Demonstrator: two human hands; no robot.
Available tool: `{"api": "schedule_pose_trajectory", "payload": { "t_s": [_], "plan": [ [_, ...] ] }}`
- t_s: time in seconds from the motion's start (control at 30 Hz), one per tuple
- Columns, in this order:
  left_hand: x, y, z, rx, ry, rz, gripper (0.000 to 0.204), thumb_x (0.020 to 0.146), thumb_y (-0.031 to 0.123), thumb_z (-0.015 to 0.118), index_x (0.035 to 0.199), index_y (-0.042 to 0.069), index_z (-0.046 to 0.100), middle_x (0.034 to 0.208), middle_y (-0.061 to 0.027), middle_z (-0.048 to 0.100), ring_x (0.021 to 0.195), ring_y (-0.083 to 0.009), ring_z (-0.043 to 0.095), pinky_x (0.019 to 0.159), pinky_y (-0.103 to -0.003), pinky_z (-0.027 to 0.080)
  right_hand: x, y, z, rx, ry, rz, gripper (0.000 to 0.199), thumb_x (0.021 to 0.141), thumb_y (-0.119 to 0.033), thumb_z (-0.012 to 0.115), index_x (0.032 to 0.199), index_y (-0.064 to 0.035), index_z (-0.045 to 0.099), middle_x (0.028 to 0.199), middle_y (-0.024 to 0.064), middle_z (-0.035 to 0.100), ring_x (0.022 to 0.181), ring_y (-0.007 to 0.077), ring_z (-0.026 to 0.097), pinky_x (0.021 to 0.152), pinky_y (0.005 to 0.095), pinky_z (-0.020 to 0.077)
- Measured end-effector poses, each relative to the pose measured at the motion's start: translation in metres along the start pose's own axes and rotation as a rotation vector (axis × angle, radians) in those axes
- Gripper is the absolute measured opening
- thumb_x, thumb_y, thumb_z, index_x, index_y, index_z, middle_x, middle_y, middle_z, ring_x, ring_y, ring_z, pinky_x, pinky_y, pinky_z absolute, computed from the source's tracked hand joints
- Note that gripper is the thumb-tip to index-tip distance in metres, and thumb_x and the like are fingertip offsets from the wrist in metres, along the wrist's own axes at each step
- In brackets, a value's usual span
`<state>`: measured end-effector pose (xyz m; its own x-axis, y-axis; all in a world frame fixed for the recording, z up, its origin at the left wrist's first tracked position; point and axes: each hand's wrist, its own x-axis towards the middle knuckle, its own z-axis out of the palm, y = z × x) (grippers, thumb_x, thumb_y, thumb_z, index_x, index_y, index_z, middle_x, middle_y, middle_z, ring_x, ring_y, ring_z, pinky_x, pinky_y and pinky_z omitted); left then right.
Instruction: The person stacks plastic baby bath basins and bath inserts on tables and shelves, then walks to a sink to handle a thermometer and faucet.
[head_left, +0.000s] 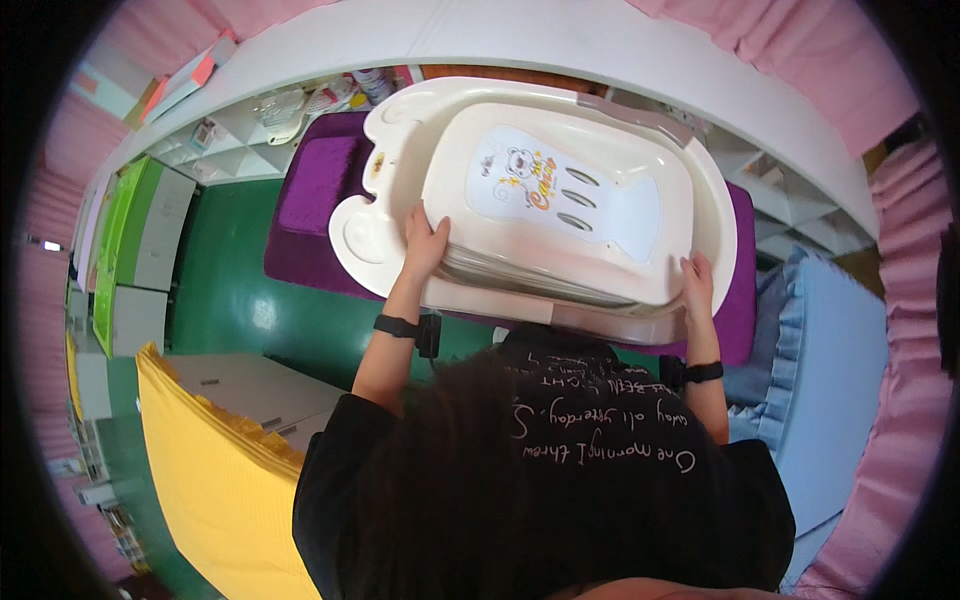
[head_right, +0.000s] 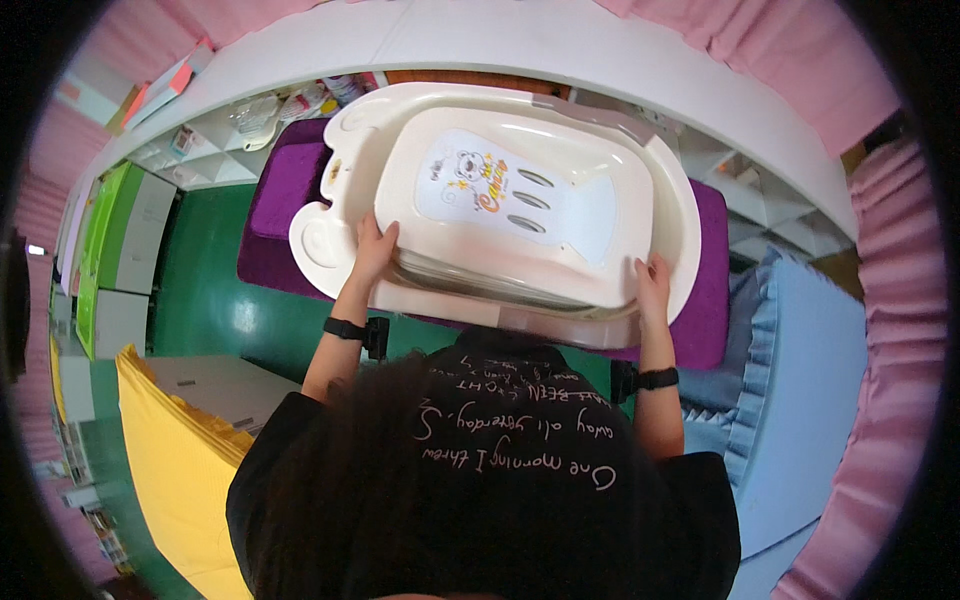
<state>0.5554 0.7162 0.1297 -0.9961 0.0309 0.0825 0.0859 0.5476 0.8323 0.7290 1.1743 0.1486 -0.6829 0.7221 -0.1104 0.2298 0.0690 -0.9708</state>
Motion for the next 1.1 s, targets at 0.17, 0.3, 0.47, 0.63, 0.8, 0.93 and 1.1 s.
{"api": "schedule_pose_trajectory", "payload": {
  "t_s": [0.17, 0.3, 0.47, 0.63, 0.8, 0.93, 1.1],
  "plan": [
    [-0.003, 0.002, 0.007, 0.022, 0.074, 0.038, 0.053, 0.083, 0.013, 0.056, 0.128, -0.005, 0.036, 0.118, -0.0283, 0.046, 0.111, -0.0409, 0.043, 0.097, -0.043, 0.034, -0.005, 0.018, -0.001, -0.182, -0.203, -0.192, 0.057, 0.079, -0.016, 0.06, 0.126, 0.009, 0.04, 0.122, 0.0239, 0.048, 0.112, 0.0293, 0.048, 0.093, 0.034, 0.0395],
    [0.001, 0.009, 0.003, -0.002, 0.013, 0.031, 0.051, 0.084, 0.011, 0.055, 0.127, -0.007, 0.035, 0.117, -0.0298, 0.047, 0.108, -0.0405, 0.046, 0.094, -0.043, 0.036, 0.004, 0.027, 0.002, -0.754, -0.08, -0.529, 0.059, 0.075, -0.01, 0.058, 0.128, 0.0068, 0.039, 0.122, 0.0294, 0.043, 0.1, 0.0356, 0.052, 0.09, 0.0372, 0.0416],
    [0.006, 0.011, 0.001, -0.025, -0.091, -0.014, 0.053, 0.084, 0.01, 0.055, 0.128, -0.009, 0.033, 0.115, -0.0268, 0.051, 0.105, -0.0373, 0.05, 0.091, -0.04, 0.04, 0.01, 0.015, 0.002, -0.64, -0.162, -0.335, 0.065, 0.074, -0.015, 0.062, 0.131, 0.0042, 0.038, 0.129, 0.0312, 0.035, 0.104, 0.0391, 0.051, 0.092, 0.0371, 0.0406],
    [0.01, 0.0, -0.005, 0.072, -0.005, 0.046, 0.057, 0.084, 0.009, 0.055, 0.131, -0.009, 0.029, 0.114, -0.0255, 0.051, 0.102, -0.0339, 0.052, 0.088, -0.037, 0.042, 0.007, 0.019, 0.008, -0.635, -0.163, -0.312, 0.069, 0.073, -0.02, 0.065, 0.133, 0.0, 0.037, 0.132, 0.0315, 0.033, 0.118, 0.0404, 0.04, 0.1, 0.0394, 0.0335],
    [0.01, 0.028, -0.012, 0.017, -0.13, -0.108, 0.063, 0.083, 0.012, 0.057, 0.132, -0.011, 0.025, 0.119, -0.0284, 0.048, 0.108, -0.0344, 0.05, 0.092, -0.037, 0.04, 0.007, 0.004, 0.013, -0.74, -0.189, -0.282, 0.074, 0.075, -0.021, 0.064, 0.136, -0.0003, 0.03, 0.133, 0.0319, 0.03, 0.123, 0.0442, 0.032, 0.103, 0.0433, 0.0282],
    [0.024, 0.0, -0.022, 0.086, -0.201, -0.004, 0.064, 0.082, 0.013, 0.059, 0.131, -0.012, 0.026, 0.118, -0.0298, 0.048, 0.105, -0.0373, 0.051, 0.091, -0.038, 0.04, -0.006, -0.006, 0.023, -0.801, -0.128, -0.271, 0.072, 0.075, -0.021, 0.063, 0.136, 0.0006, 0.03, 0.132, 0.0318, 0.031, 0.123, 0.0422, 0.033, 0.103, 0.0408, 0.0285],
    [0.031, -0.01, -0.03, 0.42, -0.321, 0.118, 0.075, 0.081, 0.03, 0.06, 0.128, -0.017, 0.026, 0.13, -0.0372, 0.033, 0.123, -0.0468, 0.031, 0.105, -0.045, 0.024, -0.019, -0.001, 0.023, -0.858, -0.096, -0.271, 0.069, 0.078, -0.02, 0.058, 0.136, 0.0025, 0.028, 0.135, 0.0317, 0.028, 0.122, 0.0452, 0.033, 0.103, 0.0448, 0.0267]
  ]
}}
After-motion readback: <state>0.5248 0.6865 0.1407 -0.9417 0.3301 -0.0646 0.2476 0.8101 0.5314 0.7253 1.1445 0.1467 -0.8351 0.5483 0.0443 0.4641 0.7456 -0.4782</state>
